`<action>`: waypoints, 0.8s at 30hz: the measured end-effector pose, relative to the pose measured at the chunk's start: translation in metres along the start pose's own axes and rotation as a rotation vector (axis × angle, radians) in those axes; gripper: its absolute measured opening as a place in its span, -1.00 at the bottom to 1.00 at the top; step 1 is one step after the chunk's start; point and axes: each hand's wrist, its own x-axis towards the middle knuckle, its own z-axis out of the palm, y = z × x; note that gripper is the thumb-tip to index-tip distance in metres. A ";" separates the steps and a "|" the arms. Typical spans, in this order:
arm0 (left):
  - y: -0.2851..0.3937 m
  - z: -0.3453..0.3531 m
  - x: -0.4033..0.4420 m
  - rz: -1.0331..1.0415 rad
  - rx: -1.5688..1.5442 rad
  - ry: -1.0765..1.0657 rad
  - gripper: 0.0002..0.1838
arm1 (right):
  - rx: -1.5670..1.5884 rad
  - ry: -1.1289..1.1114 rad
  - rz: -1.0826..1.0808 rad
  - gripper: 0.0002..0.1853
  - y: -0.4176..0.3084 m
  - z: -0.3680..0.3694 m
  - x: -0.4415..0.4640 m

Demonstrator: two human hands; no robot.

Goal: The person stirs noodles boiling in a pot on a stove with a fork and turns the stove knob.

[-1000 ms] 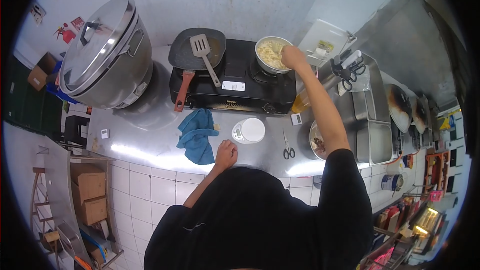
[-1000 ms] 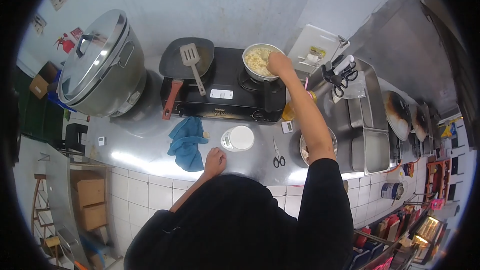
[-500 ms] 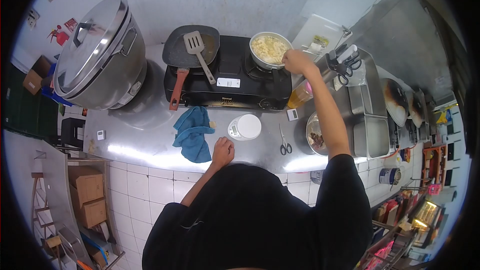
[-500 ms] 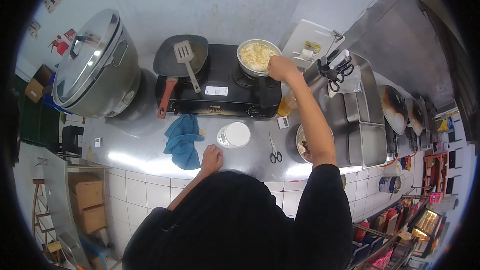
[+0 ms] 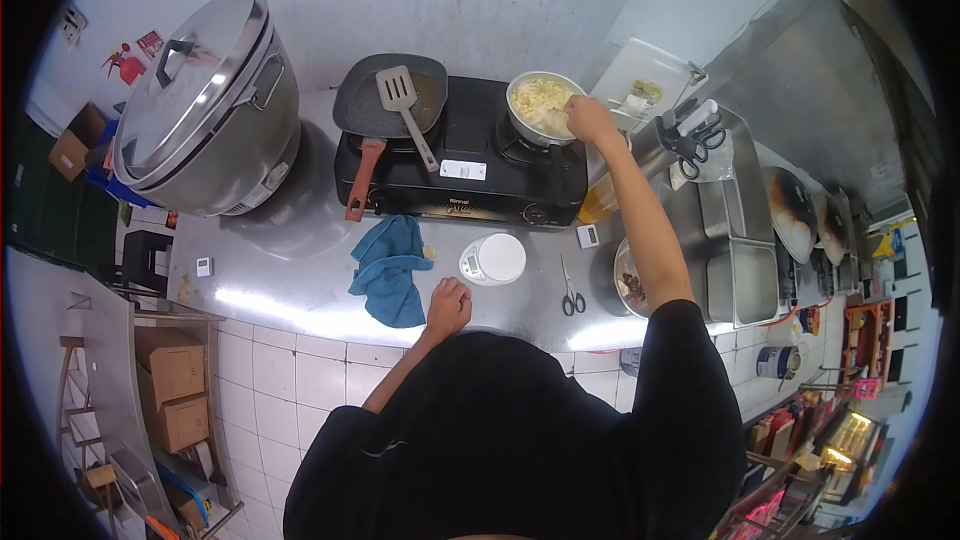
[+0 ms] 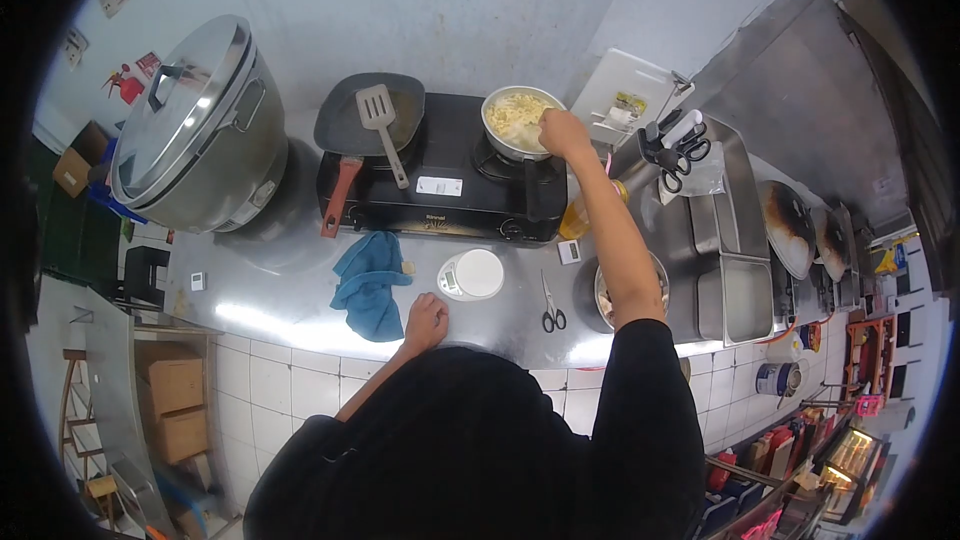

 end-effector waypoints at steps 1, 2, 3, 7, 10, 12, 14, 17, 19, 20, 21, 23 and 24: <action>0.000 0.000 0.000 0.000 -0.004 0.000 -0.94 | 0.001 0.024 0.009 -0.75 0.001 0.003 0.003; 0.001 -0.001 0.001 0.000 -0.003 0.003 -0.94 | 0.001 0.025 0.007 -0.75 0.003 0.006 0.006; 0.001 -0.002 0.001 0.001 0.000 -0.007 -0.94 | -0.001 0.047 0.007 -0.76 0.004 0.009 0.008; 0.000 -0.003 0.001 -0.002 -0.001 -0.016 -0.95 | 0.000 0.110 0.021 -0.77 0.005 0.009 0.011; 0.002 -0.004 0.002 0.012 -0.009 0.002 -0.95 | 0.017 0.197 0.018 -0.75 -0.003 -0.005 0.003; 0.002 -0.003 0.002 0.016 -0.011 0.011 -0.95 | 0.023 0.218 0.006 -0.74 -0.007 -0.021 -0.001; 0.002 -0.002 0.001 0.023 -0.014 0.012 -0.95 | 0.031 0.239 0.002 -0.73 -0.006 -0.029 -0.005; 0.003 -0.002 0.001 0.018 0.000 0.015 -0.94 | 0.029 0.307 0.016 -0.74 -0.002 -0.031 -0.005; 0.003 -0.003 0.002 0.015 0.008 0.011 -0.94 | -0.013 0.226 0.099 -0.75 -0.001 -0.026 -0.007; 0.003 -0.003 0.001 0.019 0.010 0.007 -0.94 | -0.011 0.228 0.103 -0.75 0.007 -0.018 -0.007; 0.002 -0.002 0.001 0.017 0.015 0.000 -0.94 | -0.064 0.105 0.091 -0.73 0.017 -0.008 -0.006; 0.000 -0.003 0.001 0.012 0.023 0.001 -0.94 | -0.119 -0.016 0.070 -0.70 0.025 -0.003 -0.004; 0.000 -0.002 0.001 0.006 0.020 -0.004 -0.94 | -0.082 -0.022 0.089 -0.70 0.024 -0.005 -0.008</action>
